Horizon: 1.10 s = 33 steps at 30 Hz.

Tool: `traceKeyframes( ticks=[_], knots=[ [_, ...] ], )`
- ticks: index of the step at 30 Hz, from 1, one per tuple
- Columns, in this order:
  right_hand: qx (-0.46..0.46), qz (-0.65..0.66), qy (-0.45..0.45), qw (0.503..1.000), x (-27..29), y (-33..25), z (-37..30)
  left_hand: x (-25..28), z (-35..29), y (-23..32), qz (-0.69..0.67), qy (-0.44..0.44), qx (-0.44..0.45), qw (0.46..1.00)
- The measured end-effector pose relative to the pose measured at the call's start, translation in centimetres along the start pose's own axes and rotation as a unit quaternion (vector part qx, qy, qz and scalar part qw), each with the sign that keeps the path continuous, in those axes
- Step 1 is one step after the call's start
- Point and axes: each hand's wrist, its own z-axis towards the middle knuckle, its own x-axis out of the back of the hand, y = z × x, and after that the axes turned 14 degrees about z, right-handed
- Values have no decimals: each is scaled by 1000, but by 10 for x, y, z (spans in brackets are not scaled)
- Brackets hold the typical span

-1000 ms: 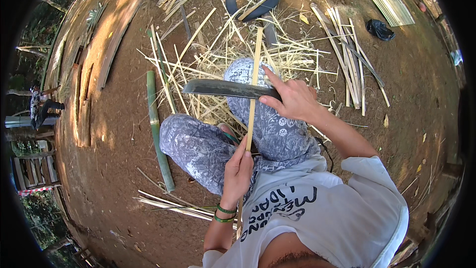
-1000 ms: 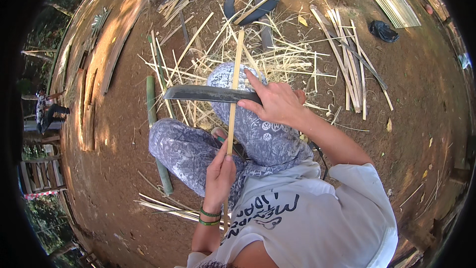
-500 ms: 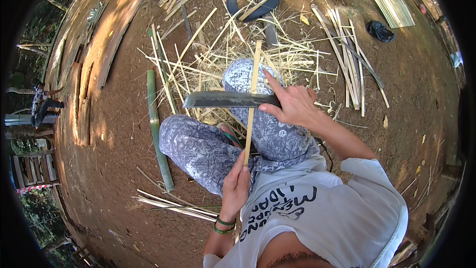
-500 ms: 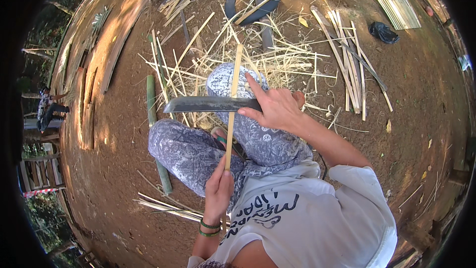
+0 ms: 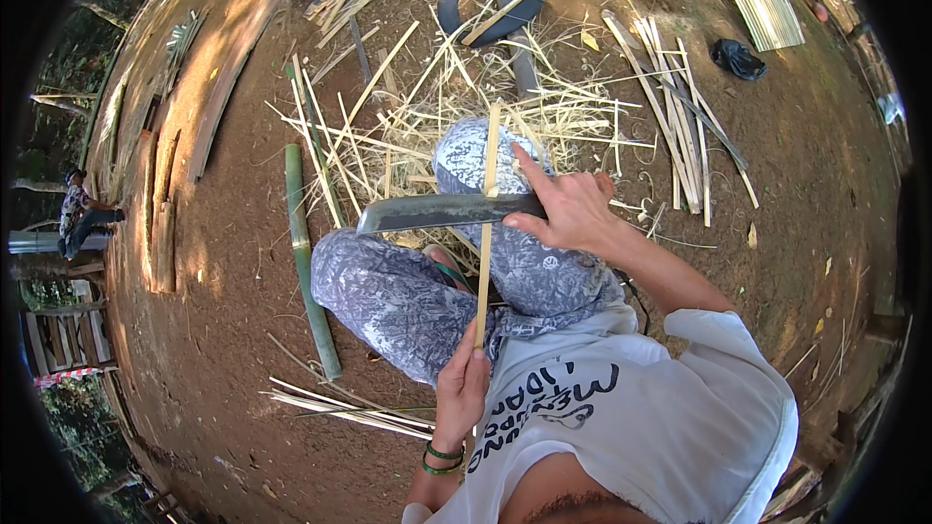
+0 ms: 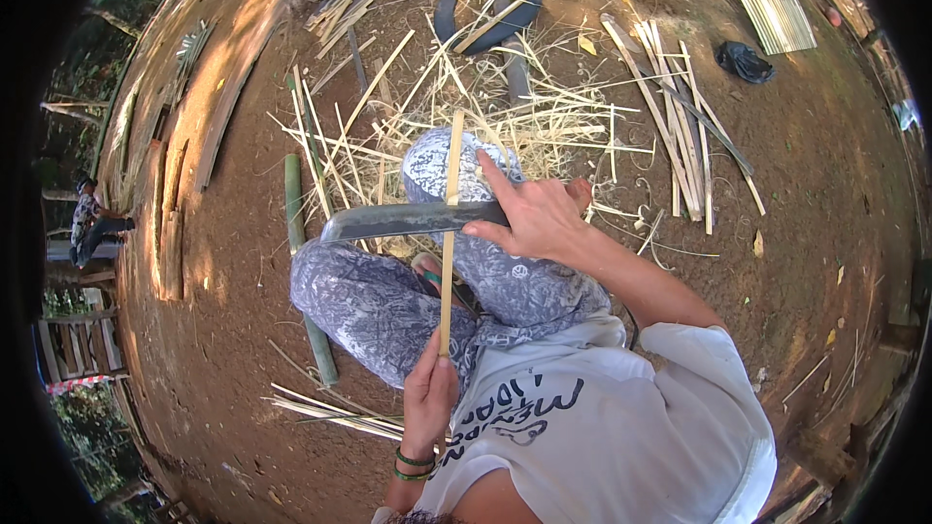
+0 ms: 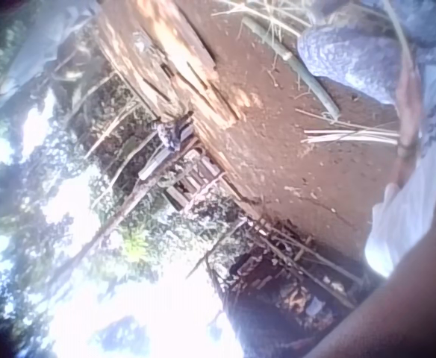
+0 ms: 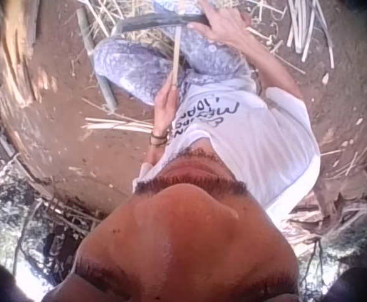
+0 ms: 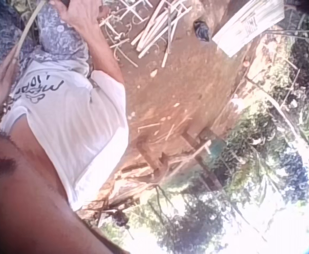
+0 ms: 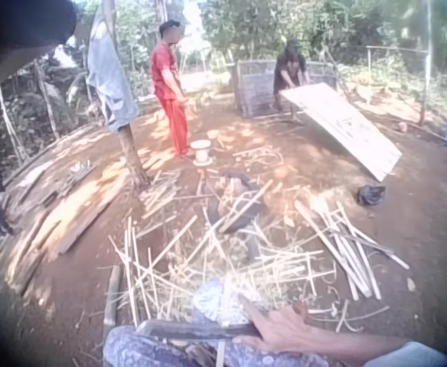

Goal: The person sits on the ground and uses a machete to split long bamboo stalks into thin strips. They repeatedly shave and split the bamboo, accumulating a pile of finished strips and debris on the ground.

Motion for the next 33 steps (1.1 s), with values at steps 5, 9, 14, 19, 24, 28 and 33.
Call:
traceKeyframes(
  ticks=[5, 9, 14, 19, 24, 28, 33],
  knots=[
    [3, 4, 23, 1000, -5, 8, -2, 2, -16, -12, 2, 0, 0, 1000],
    [8, -30, 8, 999, -4, 4, -3, 4, -17, -11, 27, 13, 5, 1000],
    [-11, -32, -4, 999, 0, 1, -4, 7, -30, -15, 26, 20, 8, 999],
    [-28, -49, -2, 998, -1, 1, -5, 9, -41, -13, 41, 20, 27, 999],
    [-15, -36, 0, 999, -4, 5, -6, 8, -49, -22, 20, 22, 25, 999],
    [2, -37, 30, 999, -4, 7, -8, 8, -56, -37, 15, 27, 7, 1000],
    [-146, 142, 114, 972, -14, 50, 16, 9, -96, -77, 9, 29, 40, 999]
  ],
)
